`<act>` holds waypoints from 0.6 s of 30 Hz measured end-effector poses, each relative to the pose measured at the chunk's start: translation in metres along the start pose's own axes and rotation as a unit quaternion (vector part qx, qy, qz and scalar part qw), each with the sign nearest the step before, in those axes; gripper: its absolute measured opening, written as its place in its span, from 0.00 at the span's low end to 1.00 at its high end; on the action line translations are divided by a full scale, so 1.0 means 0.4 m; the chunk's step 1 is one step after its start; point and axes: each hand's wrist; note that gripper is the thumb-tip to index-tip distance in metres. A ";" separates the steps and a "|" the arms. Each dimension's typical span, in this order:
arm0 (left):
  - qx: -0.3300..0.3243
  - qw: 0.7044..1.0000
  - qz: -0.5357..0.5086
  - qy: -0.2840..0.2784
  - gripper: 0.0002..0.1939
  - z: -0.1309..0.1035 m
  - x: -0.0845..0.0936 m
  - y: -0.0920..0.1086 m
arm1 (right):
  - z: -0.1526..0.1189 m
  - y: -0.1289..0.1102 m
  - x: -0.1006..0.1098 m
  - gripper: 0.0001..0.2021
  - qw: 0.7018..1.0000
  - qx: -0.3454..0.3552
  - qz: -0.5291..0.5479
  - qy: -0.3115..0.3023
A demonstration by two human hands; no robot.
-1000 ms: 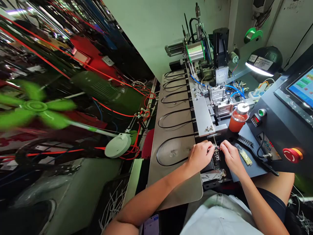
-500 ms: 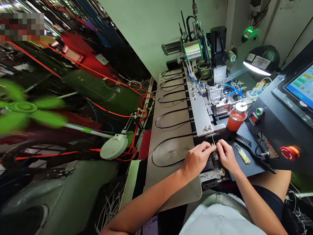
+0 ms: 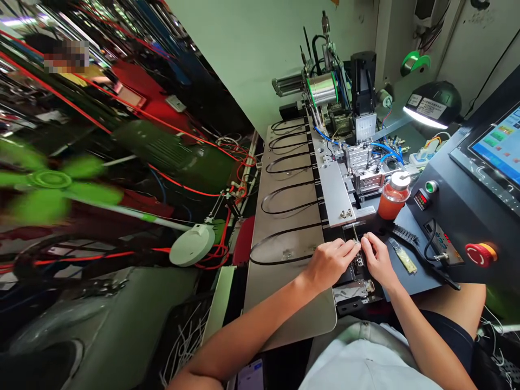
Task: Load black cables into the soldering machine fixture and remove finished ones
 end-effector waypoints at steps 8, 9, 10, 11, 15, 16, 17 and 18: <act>0.027 0.999 -0.018 -0.030 0.12 -0.006 0.021 0.001 | -0.012 -0.001 0.012 0.16 0.998 -0.008 -0.053 0.012; 0.051 0.997 -0.044 -0.028 0.12 -0.013 0.023 -0.001 | -0.015 -0.006 0.021 0.15 0.996 -0.003 -0.085 0.018; 0.077 0.994 -0.070 -0.028 0.11 -0.021 0.025 -0.004 | -0.018 -0.011 0.030 0.14 0.992 0.009 -0.122 0.022; 0.101 0.990 -0.092 -0.033 0.10 -0.028 0.027 -0.008 | -0.020 -0.017 0.039 0.12 0.986 0.029 -0.161 0.020; 0.139 0.980 -0.124 -0.064 0.07 -0.037 0.031 -0.024 | -0.029 -0.037 0.053 0.10 0.953 0.113 -0.281 -0.024; 0.139 0.980 -0.126 -0.067 0.07 -0.036 0.032 -0.026 | -0.031 -0.038 0.051 0.11 0.945 0.121 -0.302 -0.029; 0.139 0.980 -0.127 -0.069 0.07 -0.035 0.033 -0.028 | -0.034 -0.038 0.049 0.11 0.940 0.124 -0.317 -0.025; 0.139 0.979 -0.129 -0.069 0.07 -0.033 0.034 -0.028 | -0.036 -0.037 0.046 0.11 0.938 0.124 -0.323 -0.014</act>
Point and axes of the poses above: each hand's wrist, its own z-axis towards the middle knuckle, its own x-axis out of the back of the hand, y = z × x, and after that the axes turned 12 degrees about -y, right-handed
